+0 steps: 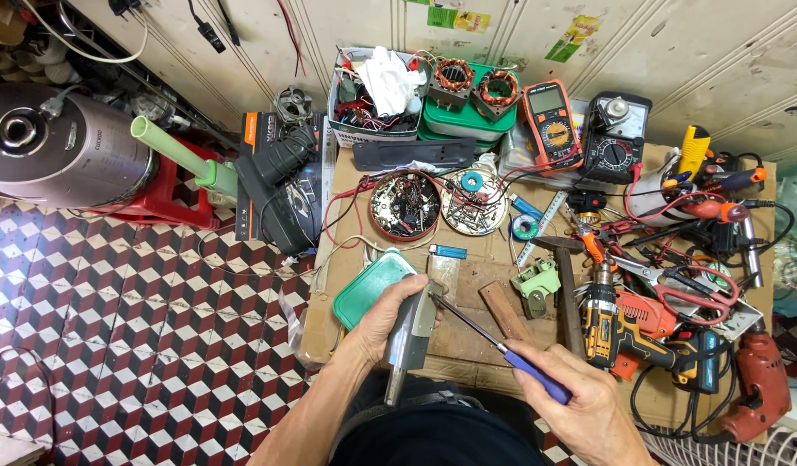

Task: Disassembling an appliance component using screwdrivers, a handheld drill, and knives at a workbench.

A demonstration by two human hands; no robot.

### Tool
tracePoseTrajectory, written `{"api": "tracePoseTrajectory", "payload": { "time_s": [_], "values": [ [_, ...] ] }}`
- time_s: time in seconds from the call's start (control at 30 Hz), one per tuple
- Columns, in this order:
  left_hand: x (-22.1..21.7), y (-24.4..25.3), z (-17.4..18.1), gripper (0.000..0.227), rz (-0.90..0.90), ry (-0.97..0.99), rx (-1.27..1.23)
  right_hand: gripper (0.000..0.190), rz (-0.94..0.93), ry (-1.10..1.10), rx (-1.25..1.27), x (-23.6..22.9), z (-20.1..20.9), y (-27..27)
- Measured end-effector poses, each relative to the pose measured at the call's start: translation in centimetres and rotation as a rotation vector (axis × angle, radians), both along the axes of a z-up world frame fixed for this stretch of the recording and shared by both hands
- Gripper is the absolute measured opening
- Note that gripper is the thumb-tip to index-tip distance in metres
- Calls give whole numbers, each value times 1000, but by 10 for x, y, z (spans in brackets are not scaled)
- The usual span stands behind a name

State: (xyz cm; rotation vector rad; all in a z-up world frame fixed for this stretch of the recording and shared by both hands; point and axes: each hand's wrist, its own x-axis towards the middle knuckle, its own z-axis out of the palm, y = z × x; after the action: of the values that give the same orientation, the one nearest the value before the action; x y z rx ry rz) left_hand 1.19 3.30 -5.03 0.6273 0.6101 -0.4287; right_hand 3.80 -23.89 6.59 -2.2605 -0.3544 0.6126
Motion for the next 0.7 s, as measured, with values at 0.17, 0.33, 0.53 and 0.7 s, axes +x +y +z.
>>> {"api": "tracePoseTrajectory", "payload": {
  "time_s": [0.17, 0.33, 0.53, 0.7],
  "values": [
    [-1, 0, -3, 39, 31, 8, -25, 38, 64, -126, 88, 0, 1, -5],
    [0, -1, -9, 41, 14, 54, 36, 38, 41, -112, 69, -2, 3, 0],
    [-1, 1, -11, 43, 17, 2, 16, 38, 67, -142, 99, -4, 3, 0],
    [-1, 2, -10, 43, 14, 7, 3, 37, 30, -99, 66, -5, 2, 1]
  ]
}}
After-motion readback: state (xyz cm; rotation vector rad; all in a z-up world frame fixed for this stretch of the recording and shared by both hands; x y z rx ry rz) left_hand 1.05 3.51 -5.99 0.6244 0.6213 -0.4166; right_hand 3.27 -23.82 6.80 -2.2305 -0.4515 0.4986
